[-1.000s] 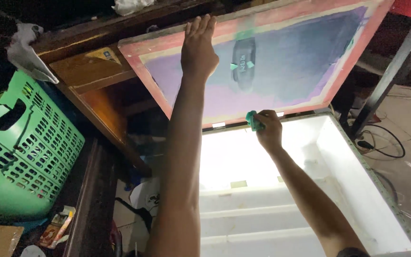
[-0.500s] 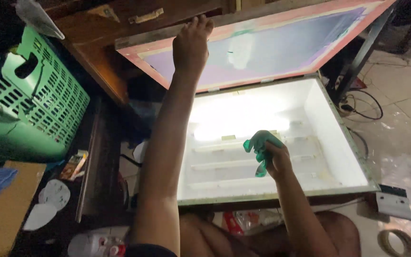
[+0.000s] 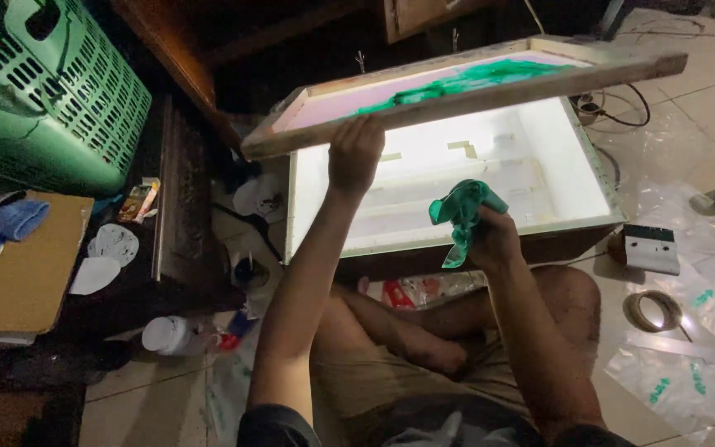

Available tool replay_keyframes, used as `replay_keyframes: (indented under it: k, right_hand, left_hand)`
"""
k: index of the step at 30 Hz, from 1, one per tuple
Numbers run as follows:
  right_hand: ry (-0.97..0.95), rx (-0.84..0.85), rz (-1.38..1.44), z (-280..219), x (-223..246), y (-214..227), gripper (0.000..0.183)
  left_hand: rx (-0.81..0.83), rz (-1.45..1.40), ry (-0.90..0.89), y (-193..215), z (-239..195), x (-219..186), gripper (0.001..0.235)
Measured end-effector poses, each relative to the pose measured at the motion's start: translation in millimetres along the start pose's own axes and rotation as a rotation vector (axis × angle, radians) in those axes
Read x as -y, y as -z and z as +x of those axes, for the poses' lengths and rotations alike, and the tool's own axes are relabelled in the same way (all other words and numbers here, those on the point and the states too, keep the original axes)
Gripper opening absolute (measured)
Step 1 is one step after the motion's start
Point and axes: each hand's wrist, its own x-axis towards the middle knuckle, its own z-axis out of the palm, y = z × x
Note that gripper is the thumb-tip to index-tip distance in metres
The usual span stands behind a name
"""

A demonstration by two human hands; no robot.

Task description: Coating a screen with green emulsion using a scraper, cleaning tools, and setting up the screen and film on a light box for exposure.

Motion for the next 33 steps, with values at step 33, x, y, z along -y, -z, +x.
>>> replay_keyframes:
  k: [33]
  right_hand:
    - [-0.276,-0.004,0.015,24,-103,51,0.014]
  left_hand:
    - [0.404,-0.475,0.619,8,-199,-108,0.021]
